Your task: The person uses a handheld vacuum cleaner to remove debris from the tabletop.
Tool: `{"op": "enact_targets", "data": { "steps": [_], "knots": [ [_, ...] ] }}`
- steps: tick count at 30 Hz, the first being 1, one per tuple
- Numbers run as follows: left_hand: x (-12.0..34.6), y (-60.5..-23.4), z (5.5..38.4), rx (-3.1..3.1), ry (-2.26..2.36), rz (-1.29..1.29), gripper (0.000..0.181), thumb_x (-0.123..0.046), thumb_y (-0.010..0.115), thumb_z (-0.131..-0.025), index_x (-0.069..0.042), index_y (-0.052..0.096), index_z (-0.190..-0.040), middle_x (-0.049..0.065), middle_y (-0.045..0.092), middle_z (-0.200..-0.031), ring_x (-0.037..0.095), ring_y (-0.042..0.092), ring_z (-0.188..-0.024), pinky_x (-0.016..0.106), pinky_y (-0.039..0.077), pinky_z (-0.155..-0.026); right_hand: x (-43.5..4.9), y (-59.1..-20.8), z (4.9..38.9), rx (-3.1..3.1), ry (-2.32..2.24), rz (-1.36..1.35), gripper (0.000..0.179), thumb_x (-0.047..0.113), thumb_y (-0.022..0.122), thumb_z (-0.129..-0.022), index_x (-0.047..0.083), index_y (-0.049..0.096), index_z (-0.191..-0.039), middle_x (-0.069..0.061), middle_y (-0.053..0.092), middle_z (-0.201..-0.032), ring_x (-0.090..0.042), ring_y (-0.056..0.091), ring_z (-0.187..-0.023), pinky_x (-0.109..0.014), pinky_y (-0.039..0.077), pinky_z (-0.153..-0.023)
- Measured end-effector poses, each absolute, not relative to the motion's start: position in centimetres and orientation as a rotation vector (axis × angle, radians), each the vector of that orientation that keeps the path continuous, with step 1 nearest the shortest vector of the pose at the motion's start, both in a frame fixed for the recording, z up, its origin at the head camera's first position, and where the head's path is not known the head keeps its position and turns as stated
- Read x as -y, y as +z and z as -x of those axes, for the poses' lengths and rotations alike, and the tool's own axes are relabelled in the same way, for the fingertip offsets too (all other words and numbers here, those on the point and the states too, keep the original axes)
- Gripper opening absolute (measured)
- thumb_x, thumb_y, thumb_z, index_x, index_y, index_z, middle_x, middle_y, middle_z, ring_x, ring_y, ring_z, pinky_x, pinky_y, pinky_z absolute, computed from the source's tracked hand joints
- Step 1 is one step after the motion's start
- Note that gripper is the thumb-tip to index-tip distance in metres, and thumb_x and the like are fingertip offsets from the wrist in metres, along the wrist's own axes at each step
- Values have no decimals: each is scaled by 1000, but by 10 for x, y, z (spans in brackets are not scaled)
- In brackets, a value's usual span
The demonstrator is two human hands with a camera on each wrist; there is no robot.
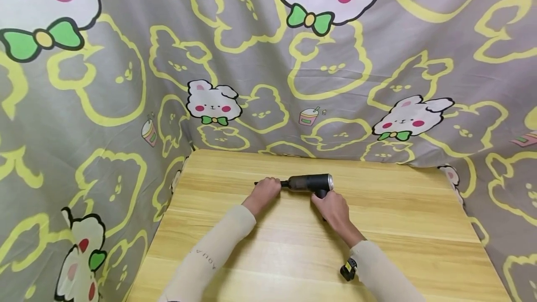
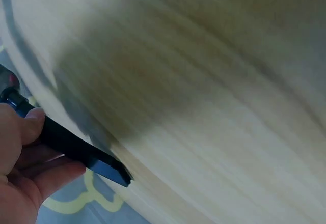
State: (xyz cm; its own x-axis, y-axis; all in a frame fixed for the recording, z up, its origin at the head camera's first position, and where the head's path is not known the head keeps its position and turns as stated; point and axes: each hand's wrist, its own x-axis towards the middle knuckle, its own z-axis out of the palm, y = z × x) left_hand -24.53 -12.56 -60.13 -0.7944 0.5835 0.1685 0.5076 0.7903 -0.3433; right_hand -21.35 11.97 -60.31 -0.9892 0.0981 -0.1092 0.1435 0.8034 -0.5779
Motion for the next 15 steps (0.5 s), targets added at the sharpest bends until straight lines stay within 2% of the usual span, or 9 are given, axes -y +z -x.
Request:
{"op": "enact_targets", "data": {
  "steps": [6, 15],
  "knots": [
    [126, -602, 225, 2572, 414, 888, 18, 3, 71, -90, -8, 71, -76, 1, 66, -65, 8, 63, -57, 15, 50, -45, -129, -593, 198, -2987, -605, -112, 58, 60, 60, -93, 14, 50, -59, -7, 53, -57, -22, 49, -50, -32, 34, -43],
    [117, -603, 193, 2554, 439, 914, 17, 2, 69, -89, -10, 72, -78, -1, 67, -67, 6, 57, -57, 14, 48, -45, -143, -592, 171, -2966, -517, -88, 59, 59, 59, -94, 15, 45, -57, -4, 49, -57, -20, 47, -51, -30, 32, -43]
  ]
}}
